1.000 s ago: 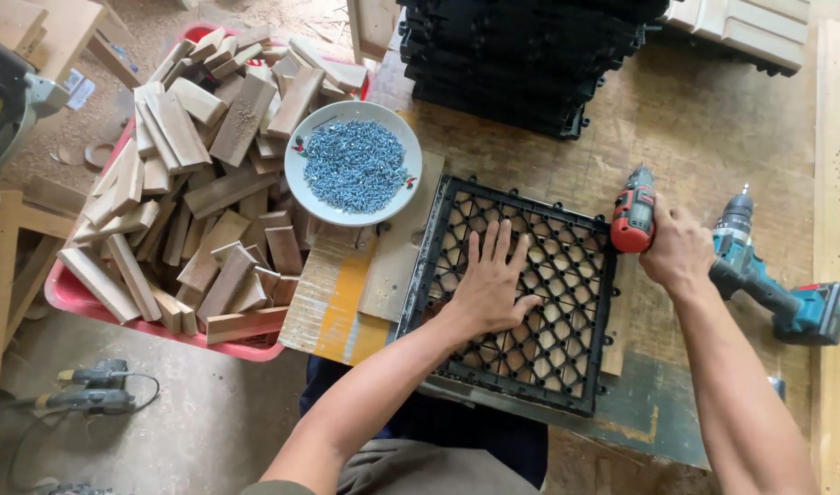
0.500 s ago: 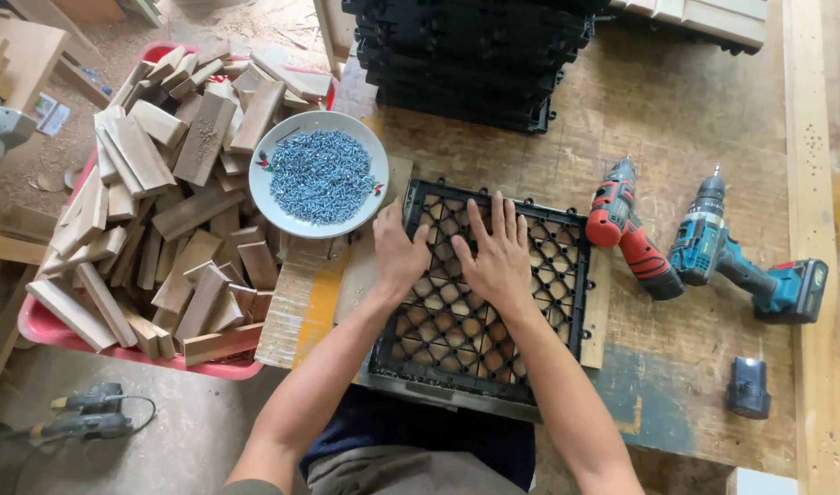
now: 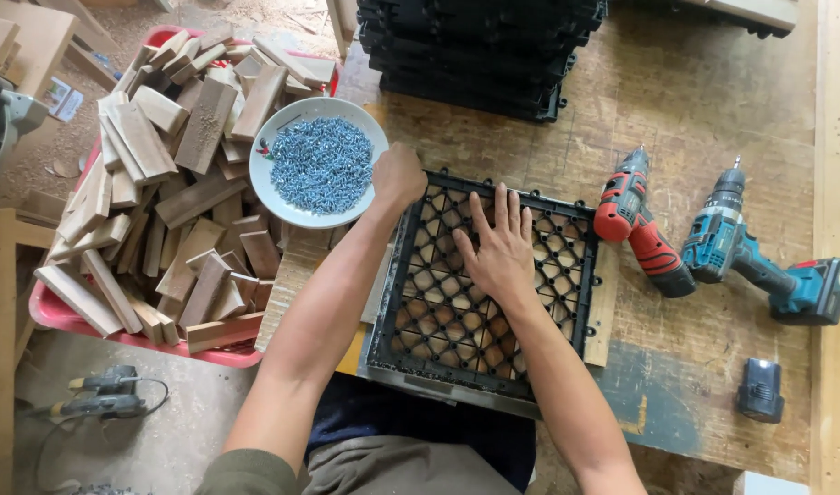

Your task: The person is assembling modular wooden floor tiles by arranging wood blocks and screwing a plastic grid backing onto them using a power drill.

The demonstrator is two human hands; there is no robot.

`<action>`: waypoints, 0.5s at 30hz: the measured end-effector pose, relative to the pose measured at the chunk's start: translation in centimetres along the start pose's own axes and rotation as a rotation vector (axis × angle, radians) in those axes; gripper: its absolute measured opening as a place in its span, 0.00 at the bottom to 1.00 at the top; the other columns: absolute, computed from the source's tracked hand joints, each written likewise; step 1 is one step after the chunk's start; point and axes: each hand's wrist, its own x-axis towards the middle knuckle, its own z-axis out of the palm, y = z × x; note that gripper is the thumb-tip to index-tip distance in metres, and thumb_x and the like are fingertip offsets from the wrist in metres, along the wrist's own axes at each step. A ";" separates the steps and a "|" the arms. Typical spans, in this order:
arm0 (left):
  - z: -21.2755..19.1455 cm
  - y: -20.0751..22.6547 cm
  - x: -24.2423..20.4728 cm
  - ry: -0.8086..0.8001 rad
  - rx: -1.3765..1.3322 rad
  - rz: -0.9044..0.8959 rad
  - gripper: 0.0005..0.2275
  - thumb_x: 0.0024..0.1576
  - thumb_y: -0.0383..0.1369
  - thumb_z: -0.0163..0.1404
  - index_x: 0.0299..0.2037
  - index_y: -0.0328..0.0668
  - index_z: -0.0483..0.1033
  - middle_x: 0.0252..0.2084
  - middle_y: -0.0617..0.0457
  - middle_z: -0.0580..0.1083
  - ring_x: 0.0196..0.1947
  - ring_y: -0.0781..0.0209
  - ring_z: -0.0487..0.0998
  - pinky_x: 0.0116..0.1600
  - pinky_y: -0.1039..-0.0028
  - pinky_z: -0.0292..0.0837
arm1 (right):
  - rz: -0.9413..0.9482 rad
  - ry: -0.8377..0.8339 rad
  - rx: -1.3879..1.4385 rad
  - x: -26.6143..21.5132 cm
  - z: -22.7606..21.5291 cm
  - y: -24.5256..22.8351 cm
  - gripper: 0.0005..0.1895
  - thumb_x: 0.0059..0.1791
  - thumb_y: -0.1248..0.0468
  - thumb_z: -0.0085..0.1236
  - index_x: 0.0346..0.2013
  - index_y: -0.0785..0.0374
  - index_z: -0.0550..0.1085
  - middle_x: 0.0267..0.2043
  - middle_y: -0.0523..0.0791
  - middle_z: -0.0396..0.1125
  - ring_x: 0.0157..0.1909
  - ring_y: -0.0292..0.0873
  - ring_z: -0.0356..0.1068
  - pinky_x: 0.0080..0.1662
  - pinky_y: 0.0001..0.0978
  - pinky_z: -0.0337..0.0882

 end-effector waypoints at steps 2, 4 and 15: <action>-2.2 2.3 -1.5 -0.034 -0.003 0.044 0.07 0.50 0.27 0.59 0.28 0.25 0.80 0.27 0.30 0.75 0.35 0.27 0.81 0.37 0.42 0.79 | 0.001 -0.004 0.008 0.0 0.0 0.0 0.36 0.58 0.37 0.30 0.78 0.46 0.50 0.81 0.53 0.32 0.81 0.59 0.30 0.75 0.56 0.29; -3.2 3.3 -2.0 -0.077 -0.008 0.084 0.08 0.51 0.24 0.59 0.31 0.18 0.79 0.30 0.26 0.76 0.38 0.23 0.80 0.41 0.41 0.79 | 0.007 -0.015 0.014 0.0 -0.1 0.0 0.36 0.58 0.37 0.30 0.78 0.46 0.50 0.81 0.53 0.32 0.81 0.59 0.30 0.75 0.56 0.29; -4.6 4.3 -3.5 -0.031 -0.109 0.063 0.06 0.47 0.16 0.55 0.30 0.10 0.77 0.29 0.20 0.74 0.36 0.16 0.78 0.40 0.38 0.77 | -0.029 0.323 0.089 4.9 3.1 2.3 0.28 0.59 0.42 0.45 0.66 0.56 0.64 0.57 0.50 0.56 0.66 0.55 0.53 0.69 0.60 0.45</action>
